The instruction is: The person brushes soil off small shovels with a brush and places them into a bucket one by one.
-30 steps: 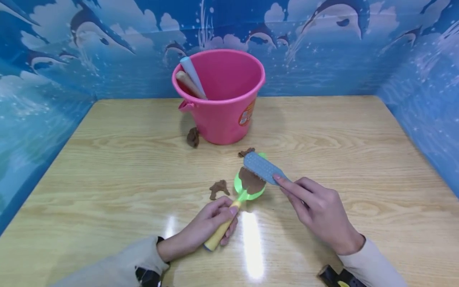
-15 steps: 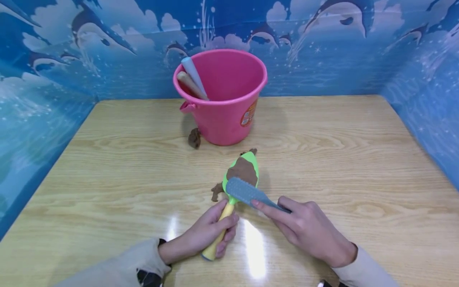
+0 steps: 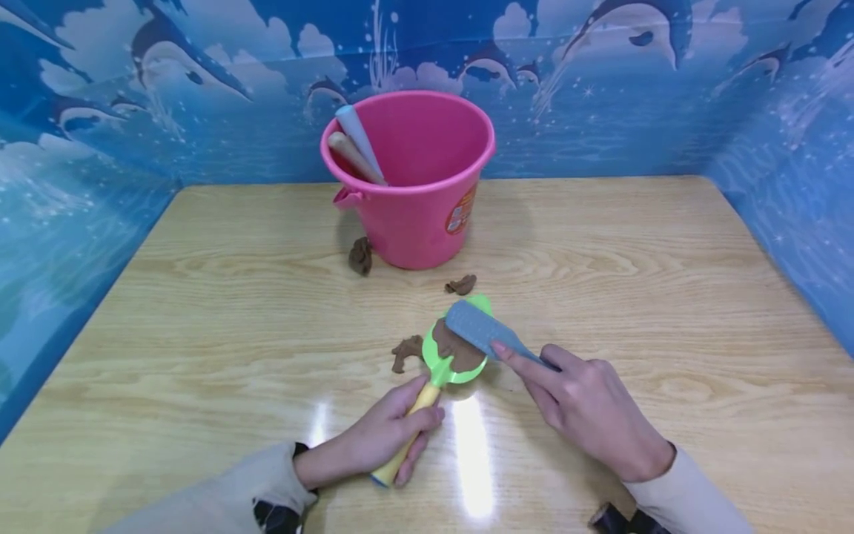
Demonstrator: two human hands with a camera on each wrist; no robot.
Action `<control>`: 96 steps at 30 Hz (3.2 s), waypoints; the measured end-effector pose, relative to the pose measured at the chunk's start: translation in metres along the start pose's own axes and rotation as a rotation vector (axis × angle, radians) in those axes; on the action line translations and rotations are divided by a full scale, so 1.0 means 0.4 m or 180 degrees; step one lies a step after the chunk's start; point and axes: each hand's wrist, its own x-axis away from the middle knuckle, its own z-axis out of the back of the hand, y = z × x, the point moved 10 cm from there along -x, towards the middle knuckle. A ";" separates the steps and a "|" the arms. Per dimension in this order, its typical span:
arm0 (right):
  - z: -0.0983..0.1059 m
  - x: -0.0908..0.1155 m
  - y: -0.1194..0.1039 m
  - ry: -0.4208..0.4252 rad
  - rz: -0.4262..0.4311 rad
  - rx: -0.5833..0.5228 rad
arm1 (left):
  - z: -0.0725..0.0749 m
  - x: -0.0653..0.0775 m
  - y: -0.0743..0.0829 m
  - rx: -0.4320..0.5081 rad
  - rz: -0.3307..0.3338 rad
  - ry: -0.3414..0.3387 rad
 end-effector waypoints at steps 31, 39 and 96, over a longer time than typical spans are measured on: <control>0.018 -0.001 0.001 0.0128 0.0015 0.0052 | 0.002 0.003 0.003 0.0055 -0.0017 0.0047; 0.039 -0.008 0.020 0.0295 -0.0048 -0.0082 | 0.004 -0.002 -0.005 0.0289 0.0074 0.0005; 0.017 -0.002 -0.001 0.0274 -0.0027 0.0072 | 0.009 -0.008 -0.013 0.0465 0.0167 0.0064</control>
